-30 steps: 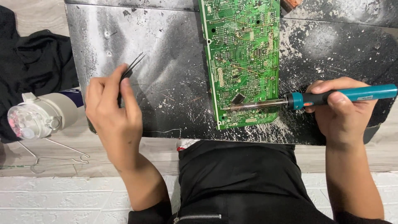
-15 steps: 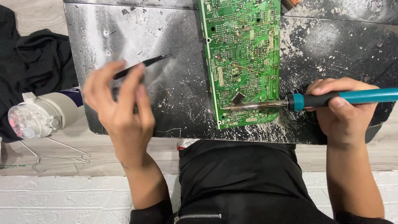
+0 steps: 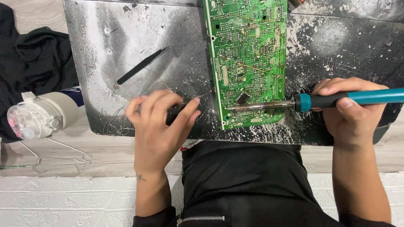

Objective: Soldering and desoldering components on a printed circuit board using a soldering iron and tweezers.

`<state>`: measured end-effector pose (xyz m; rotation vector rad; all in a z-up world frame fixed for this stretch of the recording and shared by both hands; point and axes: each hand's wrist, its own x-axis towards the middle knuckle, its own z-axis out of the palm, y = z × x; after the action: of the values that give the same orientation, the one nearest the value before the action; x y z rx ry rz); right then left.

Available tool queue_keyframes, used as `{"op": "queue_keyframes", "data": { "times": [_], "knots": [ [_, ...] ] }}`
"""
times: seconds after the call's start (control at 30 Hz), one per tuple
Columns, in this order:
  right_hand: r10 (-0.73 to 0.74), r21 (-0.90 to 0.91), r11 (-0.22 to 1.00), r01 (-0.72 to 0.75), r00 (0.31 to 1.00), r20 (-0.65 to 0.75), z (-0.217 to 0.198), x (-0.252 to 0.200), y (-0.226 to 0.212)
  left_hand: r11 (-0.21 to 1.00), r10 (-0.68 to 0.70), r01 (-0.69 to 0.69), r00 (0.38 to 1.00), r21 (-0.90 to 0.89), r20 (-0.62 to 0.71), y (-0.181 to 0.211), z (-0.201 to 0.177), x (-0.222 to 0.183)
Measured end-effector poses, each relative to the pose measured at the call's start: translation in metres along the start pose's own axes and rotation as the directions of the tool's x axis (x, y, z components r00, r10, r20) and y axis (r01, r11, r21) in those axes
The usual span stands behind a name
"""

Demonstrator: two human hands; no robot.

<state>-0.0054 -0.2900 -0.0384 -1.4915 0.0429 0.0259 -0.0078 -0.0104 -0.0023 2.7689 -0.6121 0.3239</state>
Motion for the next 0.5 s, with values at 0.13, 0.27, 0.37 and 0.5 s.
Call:
{"op": "queue_keyframes", "data": {
  "times": [0.13, 0.27, 0.37, 0.5],
  "knots": [
    [-0.002, 0.006, 1.0, 0.002, 1.0, 0.016, 0.0, 0.001, 0.0, 0.992, -0.049, 0.049, 0.999, 0.119, 0.002, 0.001, -0.001, 0.004],
    [0.005, 0.007, 1.0, -0.005, 1.0, 0.009, -0.001, 0.0, 0.0, 0.994, -0.012, 0.007, 0.999, 0.113, 0.043, 0.002, -0.004, 0.008],
    [0.0, -0.004, 1.0, 0.0, 1.0, 0.022, -0.001, 0.0, -0.001, 0.998, 0.035, -0.037, 0.999, 0.045, 0.032, 0.005, -0.005, 0.005],
    [-0.019, -0.033, 0.999, 0.02, 1.0, 0.023, -0.002, 0.0, 0.001, 0.997, 0.073, -0.073, 0.997, -0.037, 0.015, 0.015, 0.003, -0.007]
  ]
}}
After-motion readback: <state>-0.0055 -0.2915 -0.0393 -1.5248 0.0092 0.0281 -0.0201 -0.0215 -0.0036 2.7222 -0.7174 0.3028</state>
